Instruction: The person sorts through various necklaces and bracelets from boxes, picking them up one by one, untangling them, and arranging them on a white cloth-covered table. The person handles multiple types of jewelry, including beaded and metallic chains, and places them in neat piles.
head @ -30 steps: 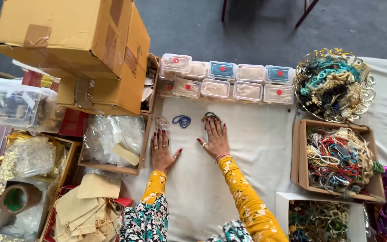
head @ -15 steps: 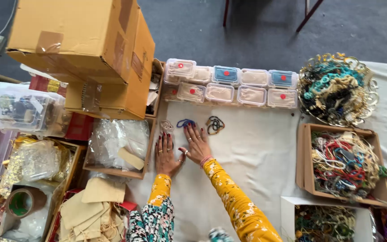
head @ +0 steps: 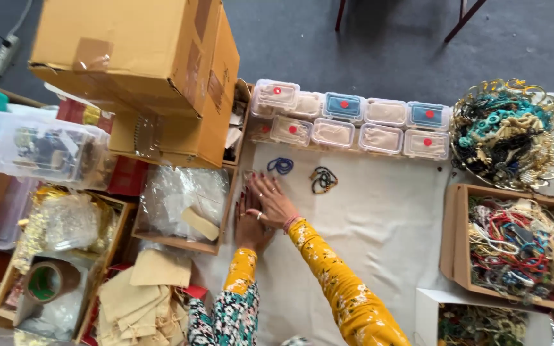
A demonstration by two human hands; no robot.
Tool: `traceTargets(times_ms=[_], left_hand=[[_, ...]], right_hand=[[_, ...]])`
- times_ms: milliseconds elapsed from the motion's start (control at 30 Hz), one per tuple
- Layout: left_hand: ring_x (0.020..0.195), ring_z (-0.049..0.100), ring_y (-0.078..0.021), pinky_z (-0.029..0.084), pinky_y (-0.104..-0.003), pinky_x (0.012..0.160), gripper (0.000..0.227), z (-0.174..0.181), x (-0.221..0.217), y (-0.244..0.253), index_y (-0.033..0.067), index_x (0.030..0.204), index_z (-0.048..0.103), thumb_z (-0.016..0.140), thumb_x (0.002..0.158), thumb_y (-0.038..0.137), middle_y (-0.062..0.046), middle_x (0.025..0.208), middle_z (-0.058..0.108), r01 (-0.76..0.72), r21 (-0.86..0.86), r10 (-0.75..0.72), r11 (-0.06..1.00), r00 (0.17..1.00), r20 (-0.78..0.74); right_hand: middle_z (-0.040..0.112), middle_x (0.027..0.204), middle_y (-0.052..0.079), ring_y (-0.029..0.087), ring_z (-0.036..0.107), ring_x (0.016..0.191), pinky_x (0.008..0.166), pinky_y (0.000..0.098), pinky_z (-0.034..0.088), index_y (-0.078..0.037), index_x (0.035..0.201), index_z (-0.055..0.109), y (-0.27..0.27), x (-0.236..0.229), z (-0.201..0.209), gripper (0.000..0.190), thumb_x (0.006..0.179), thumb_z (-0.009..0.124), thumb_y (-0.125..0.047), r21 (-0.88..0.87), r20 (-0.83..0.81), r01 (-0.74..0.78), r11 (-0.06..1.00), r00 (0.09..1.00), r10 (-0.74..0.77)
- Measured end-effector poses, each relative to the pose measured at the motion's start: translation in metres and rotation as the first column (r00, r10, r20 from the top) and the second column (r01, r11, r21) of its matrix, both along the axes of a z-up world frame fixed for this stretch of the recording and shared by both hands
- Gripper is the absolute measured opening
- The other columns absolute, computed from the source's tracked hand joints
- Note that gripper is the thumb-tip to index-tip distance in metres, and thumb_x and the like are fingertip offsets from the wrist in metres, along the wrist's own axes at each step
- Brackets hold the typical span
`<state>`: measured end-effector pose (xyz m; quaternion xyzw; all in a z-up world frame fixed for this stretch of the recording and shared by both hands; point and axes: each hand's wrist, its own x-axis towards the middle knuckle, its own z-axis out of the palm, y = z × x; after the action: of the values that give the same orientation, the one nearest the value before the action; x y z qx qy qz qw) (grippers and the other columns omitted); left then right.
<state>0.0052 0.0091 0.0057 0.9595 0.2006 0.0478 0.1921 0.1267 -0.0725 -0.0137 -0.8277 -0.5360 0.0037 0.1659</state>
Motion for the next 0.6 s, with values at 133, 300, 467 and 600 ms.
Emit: traceTargets(times_ms=[133, 300, 467, 600], left_hand=[[0.155, 0.021, -0.0392, 0.017, -0.047, 0.127, 0.097, -0.007, 0.0, 0.001, 0.0031, 0.153, 0.034, 0.066, 0.078, 0.055, -0.023, 0.165, 0.028, 0.052, 0.007, -0.052, 0.999, 0.998, 0.027], [0.148, 0.025, -0.0408, 0.016, -0.053, 0.125, 0.097, -0.031, -0.005, -0.001, 0.0001, 0.154, 0.035, 0.056, 0.087, 0.067, -0.025, 0.159, 0.032, 0.025, 0.121, -0.01, 0.992, 0.992, -0.124], [0.151, 0.024, -0.0379, 0.018, -0.051, 0.123, 0.1, 0.002, -0.002, -0.003, 0.0023, 0.156, 0.029, 0.057, 0.085, 0.066, -0.021, 0.163, 0.026, 0.022, 0.133, -0.015, 0.991, 0.998, -0.057], [0.153, 0.022, -0.0345, 0.018, -0.05, 0.123, 0.105, 0.002, -0.002, -0.003, 0.0047, 0.16, 0.021, 0.059, 0.084, 0.067, -0.018, 0.168, 0.018, -0.024, 0.054, 0.019, 0.998, 0.996, 0.084]], right_hand=[[0.024, 0.168, 0.011, 0.031, 0.017, 0.158, 0.127, 0.0505, 0.008, -0.009, 0.161, 0.031, 0.022, -0.001, 0.004, 0.092, 0.096, 0.039, -0.074, -0.053, -0.219, -0.024, 0.998, 0.976, 0.012], [0.026, 0.17, 0.012, 0.031, 0.021, 0.157, 0.124, 0.0492, 0.014, -0.005, 0.159, 0.033, 0.033, 0.013, -0.011, 0.092, 0.097, 0.038, -0.073, -0.044, -0.194, 0.082, 0.996, 0.977, -0.089], [0.028, 0.167, 0.01, 0.031, 0.02, 0.157, 0.129, 0.055, 0.009, -0.012, 0.158, 0.036, -0.002, 0.004, 0.005, 0.083, 0.097, 0.042, -0.068, -0.145, -0.136, 0.231, 0.962, 0.959, -0.251], [0.017, 0.171, 0.022, 0.035, 0.013, 0.16, 0.127, 0.0582, 0.008, -0.001, 0.163, 0.022, -0.045, -0.002, 0.009, 0.093, 0.098, 0.052, -0.06, 0.185, -0.065, 0.734, 0.653, 0.673, -0.737]])
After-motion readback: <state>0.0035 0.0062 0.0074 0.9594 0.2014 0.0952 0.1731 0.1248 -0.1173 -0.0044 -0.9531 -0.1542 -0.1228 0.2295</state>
